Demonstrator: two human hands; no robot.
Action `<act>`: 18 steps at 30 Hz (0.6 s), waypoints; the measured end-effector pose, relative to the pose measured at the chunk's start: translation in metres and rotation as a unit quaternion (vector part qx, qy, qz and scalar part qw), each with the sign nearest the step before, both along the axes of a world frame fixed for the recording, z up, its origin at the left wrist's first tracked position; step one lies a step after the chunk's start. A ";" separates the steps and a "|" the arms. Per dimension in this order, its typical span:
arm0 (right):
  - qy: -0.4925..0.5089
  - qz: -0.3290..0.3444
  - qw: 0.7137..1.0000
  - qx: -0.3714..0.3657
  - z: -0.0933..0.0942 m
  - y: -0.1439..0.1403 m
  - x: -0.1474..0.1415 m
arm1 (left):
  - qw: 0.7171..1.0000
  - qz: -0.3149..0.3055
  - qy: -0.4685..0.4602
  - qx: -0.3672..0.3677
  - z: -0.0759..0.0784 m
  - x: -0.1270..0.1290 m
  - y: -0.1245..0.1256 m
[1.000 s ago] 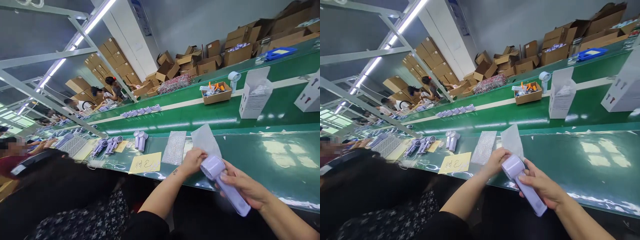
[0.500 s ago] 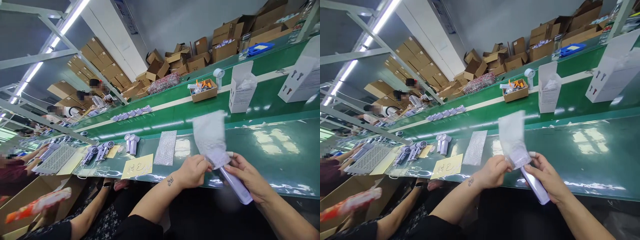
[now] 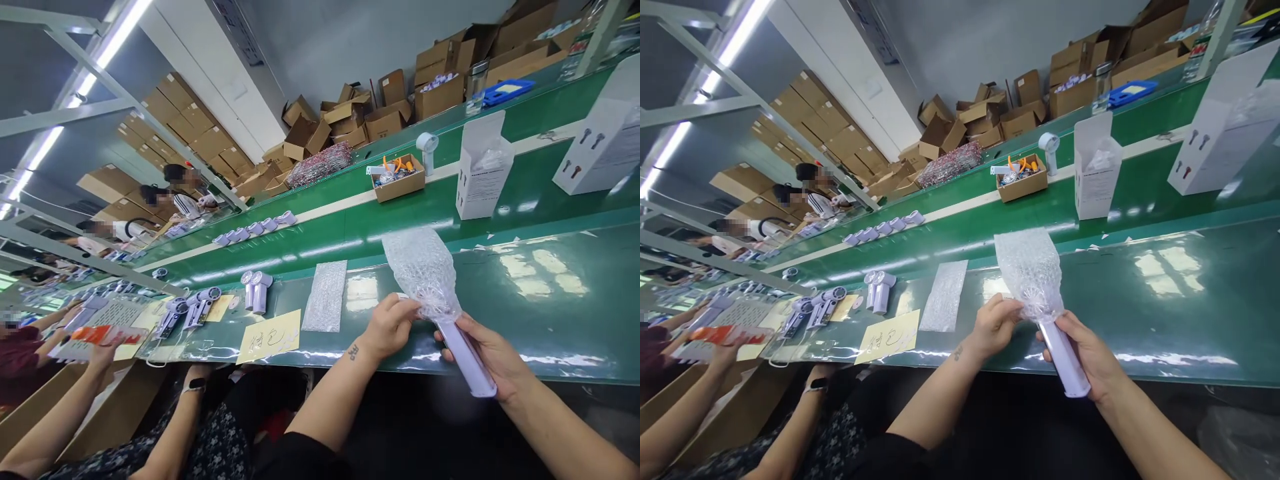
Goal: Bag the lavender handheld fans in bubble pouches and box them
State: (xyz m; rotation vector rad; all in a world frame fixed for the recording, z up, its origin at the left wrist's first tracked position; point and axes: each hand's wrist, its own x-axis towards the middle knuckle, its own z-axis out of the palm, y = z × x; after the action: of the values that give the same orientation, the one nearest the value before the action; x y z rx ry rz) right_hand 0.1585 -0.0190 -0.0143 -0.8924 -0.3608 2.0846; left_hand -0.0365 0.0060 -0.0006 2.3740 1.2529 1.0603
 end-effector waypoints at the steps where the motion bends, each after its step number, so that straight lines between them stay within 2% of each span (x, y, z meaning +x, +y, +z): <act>1: 0.004 -0.006 1.000 0.001 0.001 0.001 -0.001 | 1.000 0.007 -0.002 -0.002 -0.001 0.002 -0.003; 3: 0.003 -0.017 1.000 0.011 0.004 0.002 -0.002 | 1.000 -0.006 0.010 0.005 -0.003 0.008 -0.013; 7: -0.029 -0.024 0.999 0.008 0.005 0.000 -0.003 | 0.996 -0.081 0.027 -0.002 -0.006 0.024 -0.033; 8: -0.046 -0.028 0.999 -0.001 0.004 0.000 -0.003 | 0.997 -0.073 0.005 -0.031 -0.006 0.028 -0.034; 10: -0.084 -0.029 0.996 -0.020 0.004 0.004 0.000 | 0.989 -0.013 -0.069 -0.128 -0.002 0.033 -0.028; 12: -0.128 -0.016 0.991 -0.027 0.012 0.015 0.005 | 0.956 0.045 -0.151 -0.248 0.006 0.038 -0.016; 15: -0.230 0.025 0.973 0.012 0.040 0.046 0.019 | 0.874 0.074 -0.282 -0.388 0.026 0.045 0.008; 17: -0.338 0.062 0.936 0.079 0.068 0.069 0.030 | 0.819 0.074 -0.370 -0.432 0.045 0.050 0.021; 18: -0.397 0.087 0.906 0.118 0.082 0.079 0.035 | 0.798 0.077 -0.405 -0.440 0.055 0.052 0.027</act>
State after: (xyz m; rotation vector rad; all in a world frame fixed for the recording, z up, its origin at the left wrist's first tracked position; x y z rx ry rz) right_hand 0.1932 0.0604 0.0681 -1.5747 -1.1267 1.6816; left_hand 0.0159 0.0331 0.0545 0.9570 1.1900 1.0217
